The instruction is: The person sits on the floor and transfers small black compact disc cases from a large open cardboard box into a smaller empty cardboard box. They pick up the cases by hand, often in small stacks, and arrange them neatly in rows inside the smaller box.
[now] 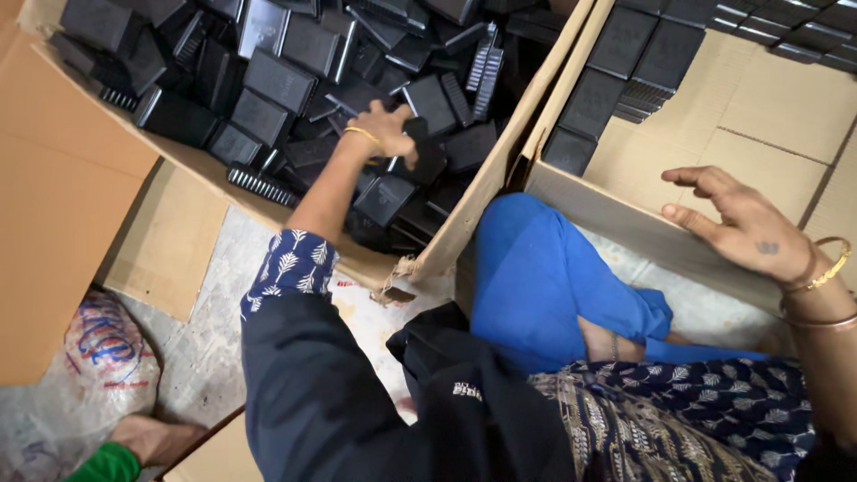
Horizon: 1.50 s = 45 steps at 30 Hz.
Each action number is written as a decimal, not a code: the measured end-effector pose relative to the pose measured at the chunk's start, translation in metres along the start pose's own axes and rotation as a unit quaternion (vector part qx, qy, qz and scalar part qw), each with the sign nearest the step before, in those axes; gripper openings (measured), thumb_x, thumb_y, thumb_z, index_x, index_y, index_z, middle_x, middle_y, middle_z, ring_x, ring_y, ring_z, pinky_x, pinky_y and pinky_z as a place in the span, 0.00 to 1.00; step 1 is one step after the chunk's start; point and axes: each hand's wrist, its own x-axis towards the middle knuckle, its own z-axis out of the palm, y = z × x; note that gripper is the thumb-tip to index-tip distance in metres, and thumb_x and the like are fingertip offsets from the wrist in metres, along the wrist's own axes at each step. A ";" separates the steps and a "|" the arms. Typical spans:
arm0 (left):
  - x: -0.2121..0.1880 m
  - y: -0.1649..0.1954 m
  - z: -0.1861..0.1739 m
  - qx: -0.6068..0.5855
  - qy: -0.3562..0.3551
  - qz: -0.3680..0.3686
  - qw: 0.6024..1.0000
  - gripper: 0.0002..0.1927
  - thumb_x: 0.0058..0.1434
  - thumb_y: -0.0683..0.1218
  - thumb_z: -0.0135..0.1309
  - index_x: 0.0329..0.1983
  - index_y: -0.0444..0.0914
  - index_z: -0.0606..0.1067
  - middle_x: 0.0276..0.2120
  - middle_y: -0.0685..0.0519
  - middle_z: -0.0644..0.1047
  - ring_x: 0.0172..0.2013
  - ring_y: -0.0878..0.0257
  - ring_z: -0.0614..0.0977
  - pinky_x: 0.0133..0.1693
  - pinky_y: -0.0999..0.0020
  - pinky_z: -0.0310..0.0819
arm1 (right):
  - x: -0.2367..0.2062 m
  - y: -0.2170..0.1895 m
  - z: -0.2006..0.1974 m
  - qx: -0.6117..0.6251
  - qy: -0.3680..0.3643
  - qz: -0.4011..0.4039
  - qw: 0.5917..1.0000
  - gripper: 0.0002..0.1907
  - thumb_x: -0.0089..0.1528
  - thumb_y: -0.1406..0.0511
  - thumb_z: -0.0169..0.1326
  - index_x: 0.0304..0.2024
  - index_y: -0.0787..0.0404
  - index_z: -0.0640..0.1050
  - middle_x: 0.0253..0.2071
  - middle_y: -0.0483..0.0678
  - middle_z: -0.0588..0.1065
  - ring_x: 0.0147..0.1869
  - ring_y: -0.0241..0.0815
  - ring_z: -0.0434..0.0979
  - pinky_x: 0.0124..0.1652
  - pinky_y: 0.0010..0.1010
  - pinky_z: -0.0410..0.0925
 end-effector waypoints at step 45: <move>-0.001 -0.099 -0.045 0.049 0.166 -0.230 0.958 0.47 0.53 0.61 0.65 0.72 0.60 0.55 0.71 0.38 0.47 0.62 0.21 0.58 0.49 0.26 0.67 | 0.000 0.016 0.242 0.289 0.169 -0.267 0.904 0.54 0.40 0.60 0.75 0.63 0.58 0.59 0.58 0.54 0.69 0.66 0.52 0.70 0.74 0.52 0.55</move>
